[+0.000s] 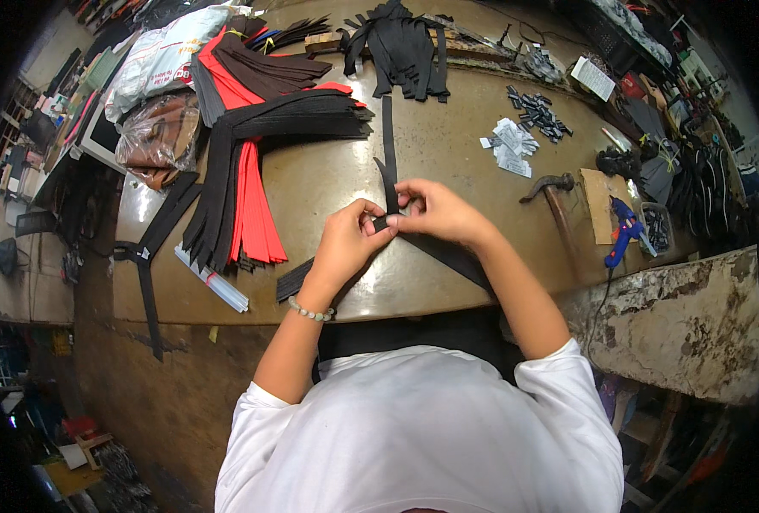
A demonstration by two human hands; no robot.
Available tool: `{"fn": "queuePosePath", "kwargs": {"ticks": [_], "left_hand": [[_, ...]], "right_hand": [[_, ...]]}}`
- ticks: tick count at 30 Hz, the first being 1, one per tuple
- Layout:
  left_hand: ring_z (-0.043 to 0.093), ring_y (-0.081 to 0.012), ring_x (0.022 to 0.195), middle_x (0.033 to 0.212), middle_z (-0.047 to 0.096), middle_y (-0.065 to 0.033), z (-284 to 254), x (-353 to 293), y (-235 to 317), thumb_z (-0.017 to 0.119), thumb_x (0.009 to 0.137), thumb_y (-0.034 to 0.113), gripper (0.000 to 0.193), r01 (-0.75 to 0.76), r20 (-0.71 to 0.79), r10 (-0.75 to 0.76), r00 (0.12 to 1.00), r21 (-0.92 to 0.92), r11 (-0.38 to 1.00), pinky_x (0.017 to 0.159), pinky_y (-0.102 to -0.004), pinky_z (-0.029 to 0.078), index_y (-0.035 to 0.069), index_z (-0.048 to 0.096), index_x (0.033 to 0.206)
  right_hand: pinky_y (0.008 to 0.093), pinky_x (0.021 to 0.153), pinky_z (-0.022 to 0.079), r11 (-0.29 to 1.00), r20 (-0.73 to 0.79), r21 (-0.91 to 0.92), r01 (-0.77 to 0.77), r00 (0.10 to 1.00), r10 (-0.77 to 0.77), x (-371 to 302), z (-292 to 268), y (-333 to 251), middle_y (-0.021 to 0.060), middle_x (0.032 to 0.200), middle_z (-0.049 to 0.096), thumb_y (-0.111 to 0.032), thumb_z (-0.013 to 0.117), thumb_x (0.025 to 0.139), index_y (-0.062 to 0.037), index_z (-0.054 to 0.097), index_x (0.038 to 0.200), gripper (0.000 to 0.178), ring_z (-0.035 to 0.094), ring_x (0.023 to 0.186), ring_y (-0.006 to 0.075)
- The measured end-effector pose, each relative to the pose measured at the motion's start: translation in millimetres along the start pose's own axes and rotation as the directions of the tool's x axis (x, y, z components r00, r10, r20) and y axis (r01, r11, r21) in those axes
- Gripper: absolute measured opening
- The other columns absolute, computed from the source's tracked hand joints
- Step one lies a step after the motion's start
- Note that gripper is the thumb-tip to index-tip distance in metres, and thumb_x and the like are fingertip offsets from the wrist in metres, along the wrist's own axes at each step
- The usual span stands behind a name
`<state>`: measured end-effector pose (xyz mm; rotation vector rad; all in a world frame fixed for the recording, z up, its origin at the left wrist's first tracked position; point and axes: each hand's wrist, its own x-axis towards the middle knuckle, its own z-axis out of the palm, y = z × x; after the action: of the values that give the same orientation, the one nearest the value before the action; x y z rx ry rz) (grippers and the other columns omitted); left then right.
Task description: The person bundles black fabric strips with a rubber band, then uses a hot glue gun to attach metal buckles to the ends of the strips. They repeatedly apply glue and press the buckles onto the fabric.
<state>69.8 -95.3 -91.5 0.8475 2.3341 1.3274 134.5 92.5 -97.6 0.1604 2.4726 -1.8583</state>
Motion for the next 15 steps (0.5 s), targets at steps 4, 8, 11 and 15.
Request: {"fn": "queuePosePath", "kwargs": {"ticks": [4, 8, 11, 15], "left_hand": [[0.053, -0.0118, 0.058, 0.064, 0.056, -0.0053, -0.9, 0.4, 1.1, 0.081, 0.075, 0.015, 0.033, -0.028, 0.006, 0.028, 1.0, 0.002, 1.0, 0.056, -0.0281, 0.045, -0.003, 0.064, 0.096], [0.054, -0.0151, 0.058, 0.064, 0.056, -0.0067, -2.0, 0.6, 2.7, 0.081, 0.074, 0.015, 0.033, -0.025, 0.031, 0.024, 0.999, 0.042, 0.999, 0.058, -0.0299, 0.046, -0.003, 0.064, 0.096], [0.055, -0.0178, 0.061, 0.067, 0.056, -0.008, -3.1, 0.1, 5.3, 0.079, 0.076, 0.014, 0.033, -0.01, 0.055, 0.006, 0.998, 0.061, 0.998, 0.061, -0.0316, 0.047, -0.001, 0.065, 0.101], [0.057, -0.0231, 0.066, 0.073, 0.055, -0.0111, -3.7, -3.4, 8.2, 0.073, 0.083, 0.018, 0.034, -0.111, 0.102, 0.102, 0.99, 0.094, 0.989, 0.066, -0.0354, 0.048, 0.007, 0.068, 0.115]], "right_hand": [[0.0222, 0.054, 0.043, 0.996, -0.004, 0.045, -0.082, 0.997, 0.082, 31.1, -16.1, 3.8, -0.0006, 0.081, 0.058, -0.015, 0.078, 0.083, -0.0007, 0.063, 0.096, 0.025, 0.054, 0.071, 0.0053], [0.0259, 0.056, 0.045, 0.935, -0.184, -0.295, 0.194, 0.949, -0.255, 38.6, -10.5, 17.2, 0.0023, 0.074, 0.06, -0.013, 0.077, 0.079, -0.0004, 0.066, 0.084, 0.018, 0.054, 0.063, 0.0089], [0.0282, 0.059, 0.047, 0.906, -0.213, -0.38, 0.185, 0.936, -0.28, 39.6, -6.5, 21.4, 0.005, 0.073, 0.06, -0.014, 0.077, 0.079, 0.0012, 0.067, 0.083, 0.019, 0.054, 0.061, 0.0118], [0.0296, 0.061, 0.047, 0.927, -0.246, -0.376, -0.02, 0.966, -0.079, 37.3, -7.1, 10.4, 0.0097, 0.078, 0.064, -0.017, 0.078, 0.079, 0.0027, 0.066, 0.083, 0.023, 0.058, 0.064, 0.0164]]}}
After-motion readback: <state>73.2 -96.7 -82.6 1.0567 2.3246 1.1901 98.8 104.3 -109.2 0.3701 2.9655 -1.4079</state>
